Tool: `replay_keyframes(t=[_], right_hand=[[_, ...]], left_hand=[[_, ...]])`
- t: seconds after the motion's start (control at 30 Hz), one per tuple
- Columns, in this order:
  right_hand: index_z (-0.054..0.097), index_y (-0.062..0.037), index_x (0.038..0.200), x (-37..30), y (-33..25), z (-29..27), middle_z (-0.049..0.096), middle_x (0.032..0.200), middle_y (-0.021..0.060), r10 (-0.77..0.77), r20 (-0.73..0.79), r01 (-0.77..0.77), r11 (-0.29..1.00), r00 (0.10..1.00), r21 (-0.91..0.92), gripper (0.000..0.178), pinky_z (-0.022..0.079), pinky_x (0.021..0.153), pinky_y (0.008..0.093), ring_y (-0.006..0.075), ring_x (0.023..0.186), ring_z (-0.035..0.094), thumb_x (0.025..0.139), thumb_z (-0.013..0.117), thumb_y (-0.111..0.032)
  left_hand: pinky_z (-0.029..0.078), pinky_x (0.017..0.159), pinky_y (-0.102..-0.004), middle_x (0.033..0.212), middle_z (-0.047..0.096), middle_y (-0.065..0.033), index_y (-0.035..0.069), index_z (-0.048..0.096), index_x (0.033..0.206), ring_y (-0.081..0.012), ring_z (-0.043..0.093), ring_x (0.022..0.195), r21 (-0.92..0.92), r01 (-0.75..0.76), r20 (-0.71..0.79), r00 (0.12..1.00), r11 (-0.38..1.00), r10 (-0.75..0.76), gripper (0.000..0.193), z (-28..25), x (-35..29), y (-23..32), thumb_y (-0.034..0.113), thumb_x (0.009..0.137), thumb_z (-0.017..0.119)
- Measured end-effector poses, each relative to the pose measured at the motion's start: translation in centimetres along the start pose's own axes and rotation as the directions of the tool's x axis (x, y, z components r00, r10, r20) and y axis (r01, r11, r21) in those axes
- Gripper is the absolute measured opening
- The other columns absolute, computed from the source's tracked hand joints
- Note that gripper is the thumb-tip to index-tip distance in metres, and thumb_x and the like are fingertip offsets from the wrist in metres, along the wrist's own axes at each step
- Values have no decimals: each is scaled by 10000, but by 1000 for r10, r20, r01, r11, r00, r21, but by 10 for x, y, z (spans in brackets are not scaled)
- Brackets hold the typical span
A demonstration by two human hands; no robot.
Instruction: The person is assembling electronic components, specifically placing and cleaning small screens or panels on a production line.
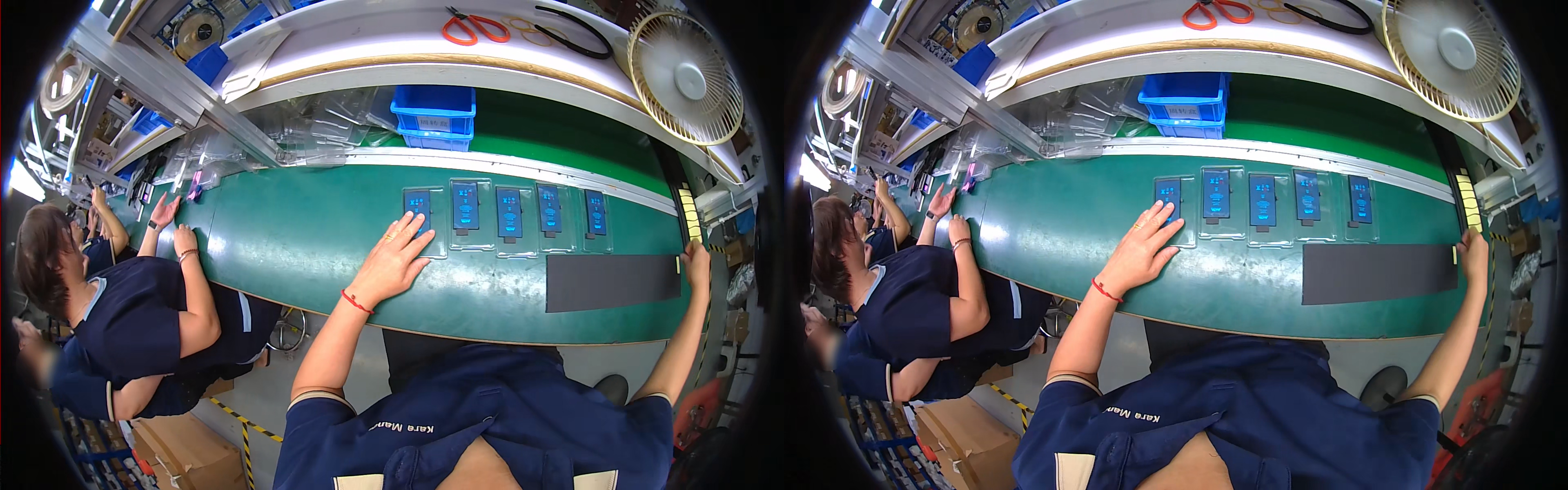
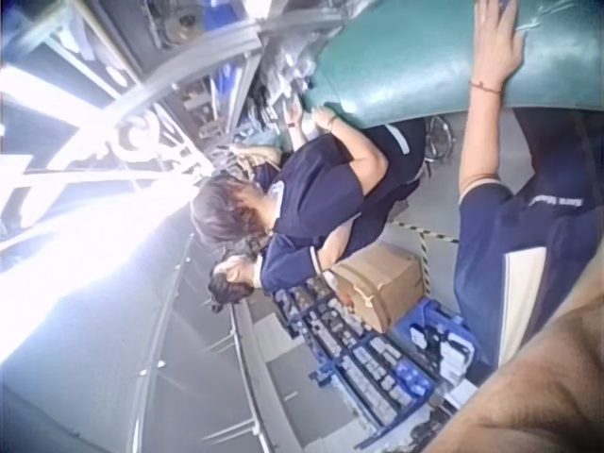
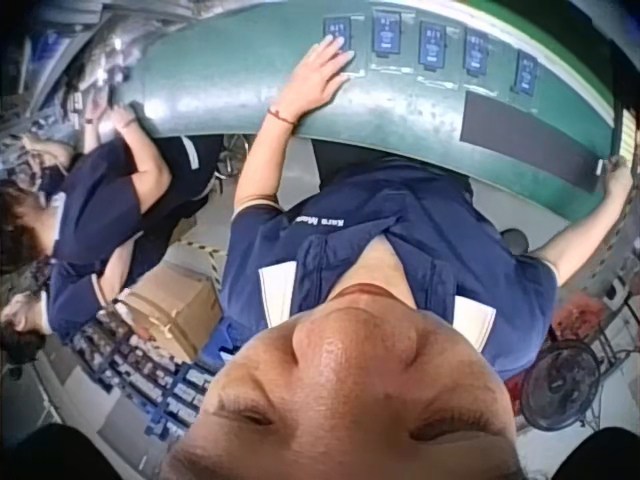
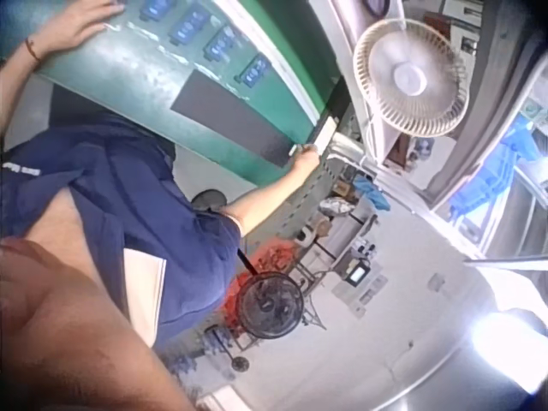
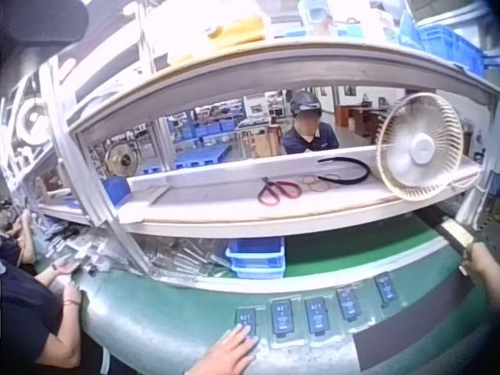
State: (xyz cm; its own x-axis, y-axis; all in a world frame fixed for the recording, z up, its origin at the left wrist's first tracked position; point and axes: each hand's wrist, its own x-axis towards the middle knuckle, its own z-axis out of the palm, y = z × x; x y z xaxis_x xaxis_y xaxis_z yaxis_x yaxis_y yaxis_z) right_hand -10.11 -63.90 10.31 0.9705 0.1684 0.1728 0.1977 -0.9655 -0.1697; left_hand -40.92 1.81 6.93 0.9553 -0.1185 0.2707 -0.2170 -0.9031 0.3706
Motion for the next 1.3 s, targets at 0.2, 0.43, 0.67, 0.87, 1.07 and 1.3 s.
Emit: replay_keyframes(t=[0.2, 0.43, 0.67, 0.87, 1.07, 1.3], right_hand=[[663, 2, 960, -33, -302, -2, 649, 858, 88, -376, -24, 303, 708, 926, 638, 132, 495, 765, 292, 183, 826, 611, 837, 617, 12], [697, -25, 998, -31, -498, 64, 656, 895, 92, -792, 42, 426, 371, 609, 825, 179, 504, 784, 341, 222, 839, 626, 852, 598, 5], [567, -21, 1217, -31, -521, 77, 553, 850, 7, -751, 363, -143, 344, 552, 928, 316, 462, 698, 234, 77, 771, 525, 906, 547, 28], [541, -29, 1231, -59, -512, 62, 552, 861, 19, -818, 228, 62, 305, 528, 950, 367, 475, 745, 250, 99, 778, 533, 879, 539, 79], [579, -28, 1177, -81, -513, 44, 601, 834, 54, -818, 127, 290, 338, 561, 895, 328, 490, 730, 281, 124, 791, 576, 857, 592, 46], [656, -8, 1007, -92, -499, 55, 676, 860, 84, -724, 72, 237, 317, 686, 918, 156, 527, 734, 288, 155, 796, 652, 851, 645, 0]], left_hand=[[459, 998, -439, 1312, 544, -167, 47, 590, 1246, -371, 487, 1251, 11, 63, -141, 988, 998, -61, 537, 15, -6, 28, 263, 784, 757], [474, 974, -430, 1291, 558, -188, -11, 586, 1221, -375, 512, 1212, -17, 90, -181, 979, 996, -92, 572, 20, -6, 30, 285, 768, 771], [463, 975, -436, 1298, 544, -184, 7, 584, 1232, -366, 504, 1212, -39, 90, -190, 977, 995, -96, 587, 17, -8, 29, 286, 754, 780], [402, 970, -439, 1232, 512, -187, 45, 628, 1146, -346, 486, 1145, -312, 174, -462, 831, 934, -310, 469, 6, 1, 32, 205, 736, 793], [390, 972, -409, 1181, 507, -155, 66, 688, 941, -298, 466, 1153, -468, 221, -370, 830, 856, -417, 219, 14, 10, 33, 146, 760, 780], [382, 956, -429, 1163, 512, -145, 88, 709, 943, -301, 460, 1132, -515, 169, -426, 800, 840, -422, 241, 17, 18, 34, 156, 728, 795]])
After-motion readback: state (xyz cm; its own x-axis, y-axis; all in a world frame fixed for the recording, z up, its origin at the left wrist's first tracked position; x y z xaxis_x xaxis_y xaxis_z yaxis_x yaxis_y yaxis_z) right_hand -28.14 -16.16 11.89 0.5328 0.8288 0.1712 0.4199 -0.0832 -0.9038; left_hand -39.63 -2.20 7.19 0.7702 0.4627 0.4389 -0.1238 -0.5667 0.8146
